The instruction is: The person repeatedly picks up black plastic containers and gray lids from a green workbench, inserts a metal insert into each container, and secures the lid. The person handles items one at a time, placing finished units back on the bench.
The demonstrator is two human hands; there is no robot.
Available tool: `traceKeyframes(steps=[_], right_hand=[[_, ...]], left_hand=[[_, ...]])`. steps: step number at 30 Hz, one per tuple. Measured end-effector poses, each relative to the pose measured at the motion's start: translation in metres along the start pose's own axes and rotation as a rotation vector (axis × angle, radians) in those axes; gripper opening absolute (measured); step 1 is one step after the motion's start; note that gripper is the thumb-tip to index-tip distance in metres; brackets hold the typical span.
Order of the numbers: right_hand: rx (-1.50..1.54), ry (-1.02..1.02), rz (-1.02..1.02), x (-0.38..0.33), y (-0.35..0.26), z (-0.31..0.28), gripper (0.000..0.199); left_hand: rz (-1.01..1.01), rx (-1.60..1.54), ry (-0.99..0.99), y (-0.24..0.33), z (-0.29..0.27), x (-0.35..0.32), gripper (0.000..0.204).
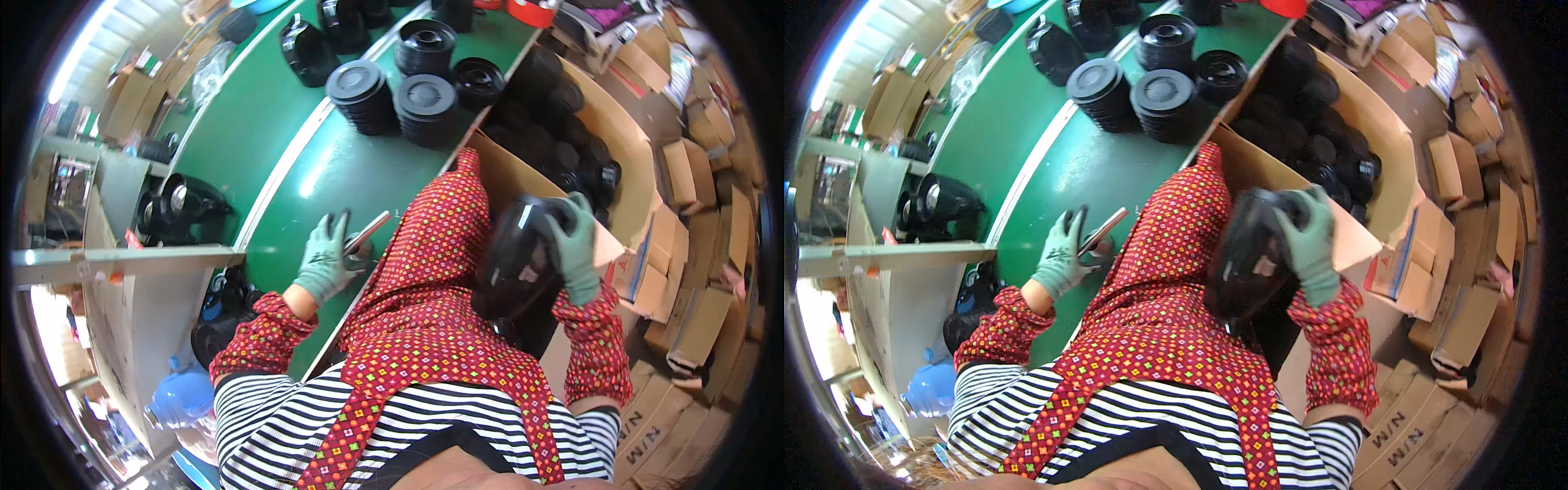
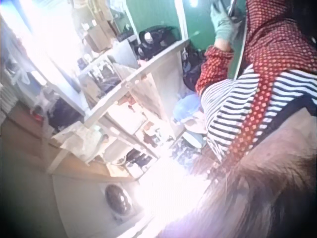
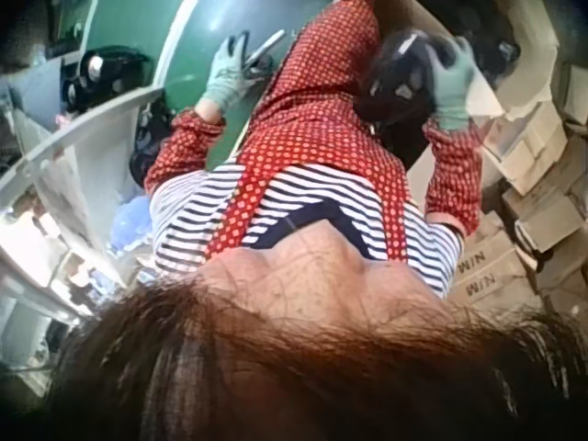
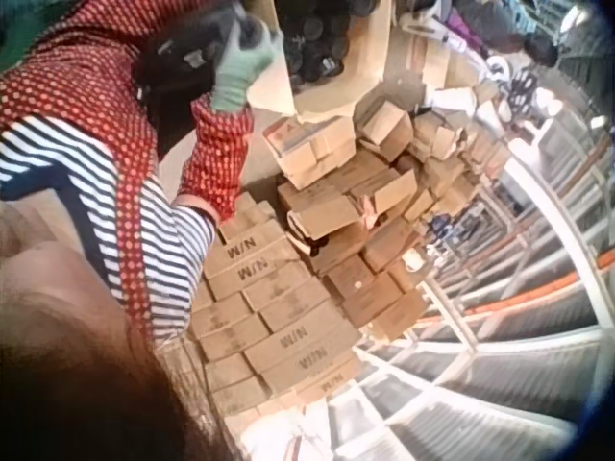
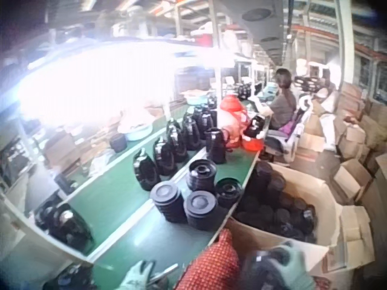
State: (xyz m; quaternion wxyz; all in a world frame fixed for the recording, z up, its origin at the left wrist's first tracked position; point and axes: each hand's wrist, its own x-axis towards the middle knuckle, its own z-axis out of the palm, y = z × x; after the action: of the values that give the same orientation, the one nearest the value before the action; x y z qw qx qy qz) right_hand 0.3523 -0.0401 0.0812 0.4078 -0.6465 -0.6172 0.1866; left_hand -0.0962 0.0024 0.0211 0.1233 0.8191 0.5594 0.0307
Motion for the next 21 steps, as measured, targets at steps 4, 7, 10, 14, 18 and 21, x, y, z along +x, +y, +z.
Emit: traceKeyframes(steps=[4,7,10,14,18,21], right_hand=[[-0.346,-0.107,-0.025,-0.015,-0.032,0.042,0.029],[-0.313,-0.192,-0.03,-0.015,-0.054,0.03,0.028],[0.045,-0.178,-0.119,-0.005,-0.053,0.01,0.029],[0.331,-0.251,-0.027,0.016,-0.044,0.003,0.03],[0.318,-0.387,-0.173,0.048,-0.049,-0.018,0.037],[-0.044,-0.06,-0.625,0.105,-0.055,-0.019,0.044]], left_hand=[[-0.041,-0.233,-0.335,-0.054,0.02,-0.006,0.096],[-0.001,-0.642,-0.098,-0.05,0.024,-0.004,0.073],[-0.324,-1.229,-0.22,0.005,-0.032,0.03,0.067],[-0.215,-1.158,-0.329,0.071,-0.102,0.081,0.069],[-0.169,-1.081,-0.453,0.127,-0.151,0.12,0.068],[-0.076,-1.114,-0.556,0.16,-0.165,0.139,0.066]])
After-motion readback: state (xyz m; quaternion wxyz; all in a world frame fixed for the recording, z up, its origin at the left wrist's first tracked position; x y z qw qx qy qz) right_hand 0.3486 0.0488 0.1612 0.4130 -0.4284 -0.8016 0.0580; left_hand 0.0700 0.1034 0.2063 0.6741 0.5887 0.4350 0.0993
